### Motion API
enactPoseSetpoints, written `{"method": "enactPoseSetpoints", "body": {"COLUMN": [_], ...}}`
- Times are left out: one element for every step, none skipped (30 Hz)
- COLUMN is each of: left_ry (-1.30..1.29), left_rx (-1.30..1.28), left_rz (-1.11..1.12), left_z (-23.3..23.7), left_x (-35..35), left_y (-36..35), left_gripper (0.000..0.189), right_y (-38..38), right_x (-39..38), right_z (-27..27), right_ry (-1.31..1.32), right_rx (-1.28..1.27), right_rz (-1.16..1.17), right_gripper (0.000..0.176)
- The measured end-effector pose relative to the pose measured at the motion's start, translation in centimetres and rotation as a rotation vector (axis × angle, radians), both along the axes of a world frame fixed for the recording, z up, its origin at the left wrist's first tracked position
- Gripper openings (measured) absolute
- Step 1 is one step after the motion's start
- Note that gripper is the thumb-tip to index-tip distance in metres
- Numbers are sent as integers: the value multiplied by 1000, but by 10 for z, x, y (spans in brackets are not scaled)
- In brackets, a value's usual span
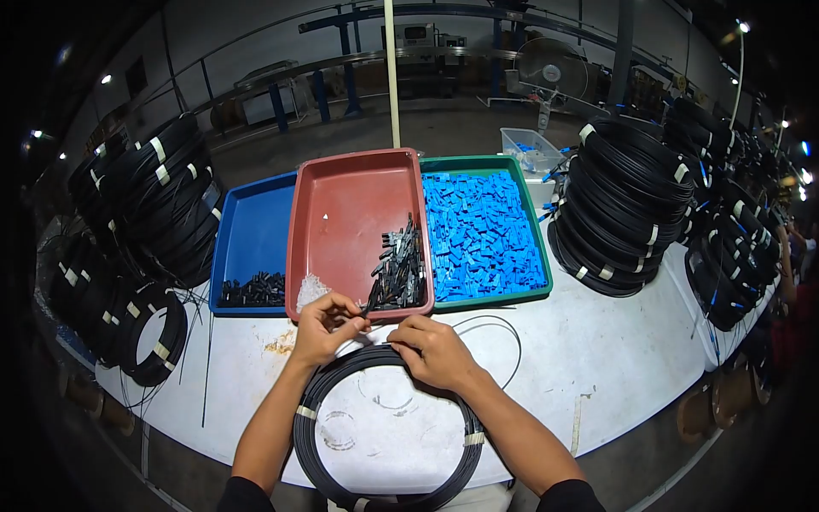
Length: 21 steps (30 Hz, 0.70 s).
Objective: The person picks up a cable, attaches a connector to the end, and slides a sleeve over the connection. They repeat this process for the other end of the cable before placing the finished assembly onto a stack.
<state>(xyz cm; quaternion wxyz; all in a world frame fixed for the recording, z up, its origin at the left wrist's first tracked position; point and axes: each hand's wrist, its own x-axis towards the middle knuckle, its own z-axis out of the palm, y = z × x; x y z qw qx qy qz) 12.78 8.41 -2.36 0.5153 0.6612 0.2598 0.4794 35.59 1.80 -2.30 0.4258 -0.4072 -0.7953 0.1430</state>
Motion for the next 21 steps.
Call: {"method": "enactPoseSetpoints", "body": {"left_ry": [42, 83, 81, 107, 133, 133, 197, 263, 326, 331, 339, 346, 351, 349, 373, 398, 398, 389, 381, 383, 381], "left_rx": [21, 42, 36, 67, 96, 83, 219, 356, 445, 440, 490, 539, 553, 548, 564, 581, 574, 635, 697, 694, 713], "left_rz": [1, -1, -4, 45, 94, 93, 132, 170, 212, 214, 194, 173, 166, 165, 154, 145, 146, 144, 142, 143, 140], "left_z": [-3, -3, -3, -2, -2, -2, -1, 2, 8, 8, 7, 6, 5, 6, 7, 7, 8, 8, 9, 9, 10], "left_x": [1, 2, 3, 4, 5, 5, 4, 3, 3, 3, 3, 3, 3, 3, 3, 2, 2, 2, 2, 2, 2], "left_y": [-4, -7, -9, -12, -15, -17, -19, -20, -21, -21, -20, -20, -20, -21, -22, -22, -22, -21, -20, -20, -20], "left_gripper": [16, 18, 18, 19, 21, 21, 22, 23, 23, 23, 22, 21, 20, 20, 21, 21, 21, 23, 24, 24, 25], "right_y": [-2, -1, -1, -2, -2, -2, -2, -2, -1, -2, -4, -5, -4, -3, -3, -2, -2, -1, -1, -1, -1], "right_x": [0, -1, -1, -1, -1, -1, -1, 0, 0, -2, -3, -4, -4, -3, -3, -2, -1, -1, -1, -1, -1], "right_z": [3, 5, 6, 5, 5, 5, 6, 6, 5, 7, 11, 13, 11, 11, 10, 9, 6, 5, 4, 4, 4], "right_ry": [-2, -3, -2, -1, -12, 2, 6, 12, 18, 22, 39, 55, 48, 46, 41, 38, 42, 43, 15, -12, -9], "right_rx": [-7, -8, -11, -20, -28, -33, -28, -23, 1, -3, -10, -19, -5, -10, 5, 21, 21, 16, 42, 69, 64], "right_rz": [5, 3, 13, 23, 21, 29, 38, 49, 54, 57, 70, 82, 91, 90, 99, 110, 112, 116, 111, 106, 101], "right_gripper": [16, 16, 16, 16, 16, 16, 16, 16, 18, 18, 18, 18, 21, 21, 22, 22, 25, 25, 26, 26, 27]}}
